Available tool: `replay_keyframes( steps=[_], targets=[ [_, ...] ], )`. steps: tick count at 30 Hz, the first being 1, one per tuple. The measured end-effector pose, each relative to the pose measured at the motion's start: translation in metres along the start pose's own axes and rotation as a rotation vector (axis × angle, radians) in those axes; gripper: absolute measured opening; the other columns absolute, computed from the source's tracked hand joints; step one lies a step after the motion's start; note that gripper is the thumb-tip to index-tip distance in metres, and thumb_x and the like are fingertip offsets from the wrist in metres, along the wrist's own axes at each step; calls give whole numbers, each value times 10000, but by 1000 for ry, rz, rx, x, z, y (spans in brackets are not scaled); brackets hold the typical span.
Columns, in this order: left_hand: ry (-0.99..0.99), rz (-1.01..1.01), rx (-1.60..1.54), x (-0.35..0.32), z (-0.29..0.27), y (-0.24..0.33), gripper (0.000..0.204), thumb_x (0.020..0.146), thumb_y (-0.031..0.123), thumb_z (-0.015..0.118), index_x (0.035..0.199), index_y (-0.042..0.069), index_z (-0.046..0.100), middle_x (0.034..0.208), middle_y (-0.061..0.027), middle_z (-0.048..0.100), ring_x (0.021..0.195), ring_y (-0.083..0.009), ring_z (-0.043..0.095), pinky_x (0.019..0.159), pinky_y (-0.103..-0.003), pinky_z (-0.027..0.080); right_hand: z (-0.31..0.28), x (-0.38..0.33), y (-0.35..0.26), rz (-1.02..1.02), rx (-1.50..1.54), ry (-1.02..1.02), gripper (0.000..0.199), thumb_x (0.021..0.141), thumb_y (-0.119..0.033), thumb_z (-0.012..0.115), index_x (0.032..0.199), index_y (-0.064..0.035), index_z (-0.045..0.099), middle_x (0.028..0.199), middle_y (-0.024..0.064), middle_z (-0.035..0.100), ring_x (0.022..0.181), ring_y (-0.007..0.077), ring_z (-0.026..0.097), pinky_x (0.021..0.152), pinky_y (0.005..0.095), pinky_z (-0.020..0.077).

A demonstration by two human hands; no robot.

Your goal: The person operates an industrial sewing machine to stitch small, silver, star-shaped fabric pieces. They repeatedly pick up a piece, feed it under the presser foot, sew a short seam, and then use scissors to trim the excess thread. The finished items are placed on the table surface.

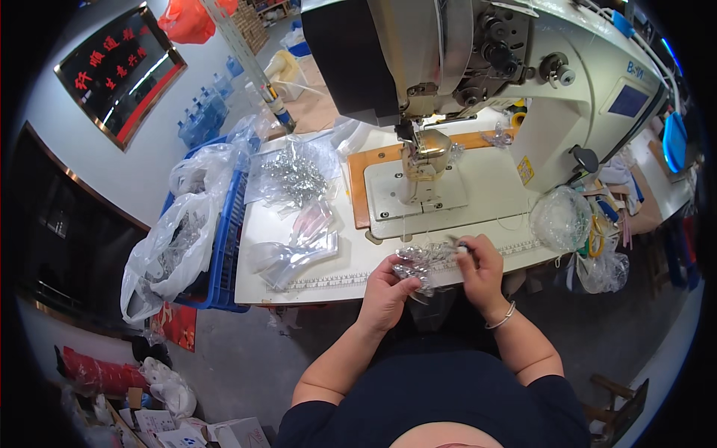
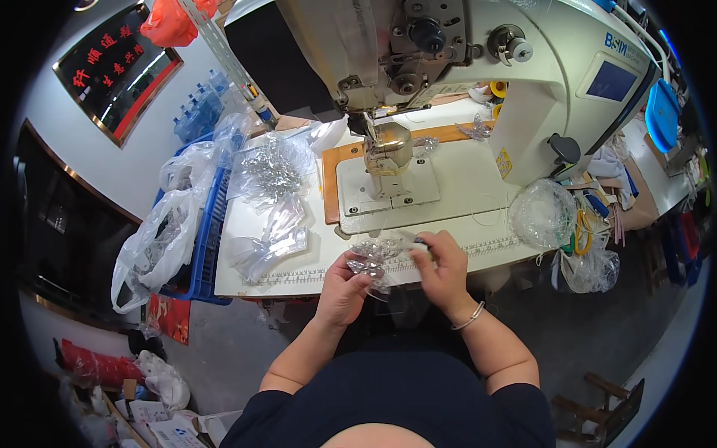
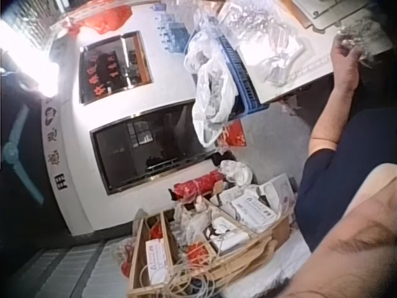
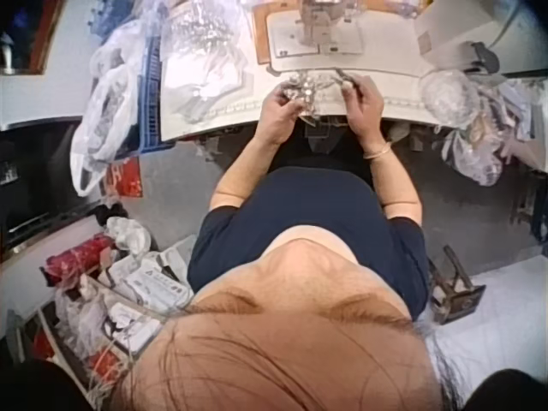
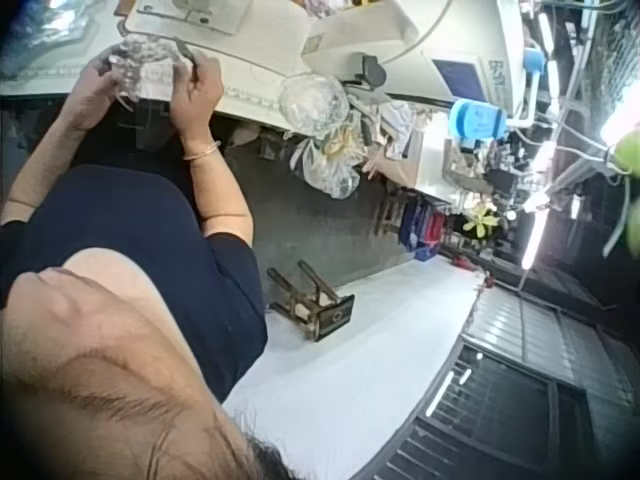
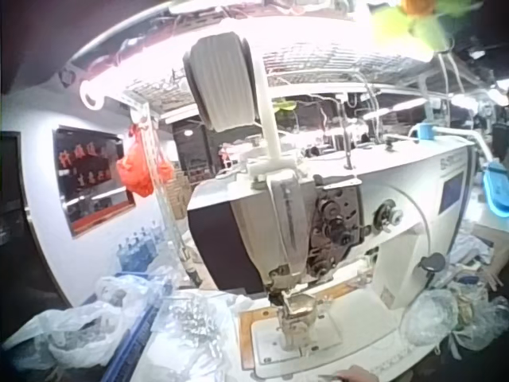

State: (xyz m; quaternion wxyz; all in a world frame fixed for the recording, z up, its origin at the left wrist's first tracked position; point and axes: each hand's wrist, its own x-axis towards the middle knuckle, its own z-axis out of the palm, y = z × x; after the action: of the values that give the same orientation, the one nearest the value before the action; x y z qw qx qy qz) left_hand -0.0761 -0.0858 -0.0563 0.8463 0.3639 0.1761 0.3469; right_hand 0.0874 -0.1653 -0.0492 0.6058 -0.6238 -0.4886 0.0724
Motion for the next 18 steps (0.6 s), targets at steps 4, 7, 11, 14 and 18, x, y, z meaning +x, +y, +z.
replay_keyframes(
  steps=[4,7,11,14,18],
  targets=[
    [36,-17,93,2,-1,1,328,779,-29,618,1087,0,507,1012,-74,595,936,-150,568,865,-280,445,0,-6,14,339,538,0,337,856,-219,610,1088,9,520,772,-36,461,690,56,425,641,200,373],
    [78,0,55,5,-9,-8,362,769,-49,604,1110,-1,492,1028,-83,589,938,-154,566,870,-282,441,5,-12,22,529,682,-87,395,813,-212,662,1110,3,515,774,-40,450,701,48,426,657,177,365],
    [60,-75,73,2,-3,-11,372,786,-26,593,1141,-10,481,1031,-94,589,943,-154,567,867,-283,439,4,-8,17,713,587,-375,300,765,-162,705,984,4,583,731,-41,500,654,41,458,595,175,379],
    [65,-114,38,0,1,-7,357,818,3,580,1160,-25,483,1030,-93,594,940,-141,568,834,-274,453,8,-3,6,687,622,-413,171,770,-131,693,858,0,625,699,-14,584,611,48,520,547,187,421],
    [102,-100,20,1,-13,-13,314,846,35,546,1149,-35,499,1042,-108,593,944,-156,577,834,-293,467,10,-1,-2,615,481,-448,165,767,-131,695,833,6,632,716,7,610,650,48,541,588,194,448]
  ],
)
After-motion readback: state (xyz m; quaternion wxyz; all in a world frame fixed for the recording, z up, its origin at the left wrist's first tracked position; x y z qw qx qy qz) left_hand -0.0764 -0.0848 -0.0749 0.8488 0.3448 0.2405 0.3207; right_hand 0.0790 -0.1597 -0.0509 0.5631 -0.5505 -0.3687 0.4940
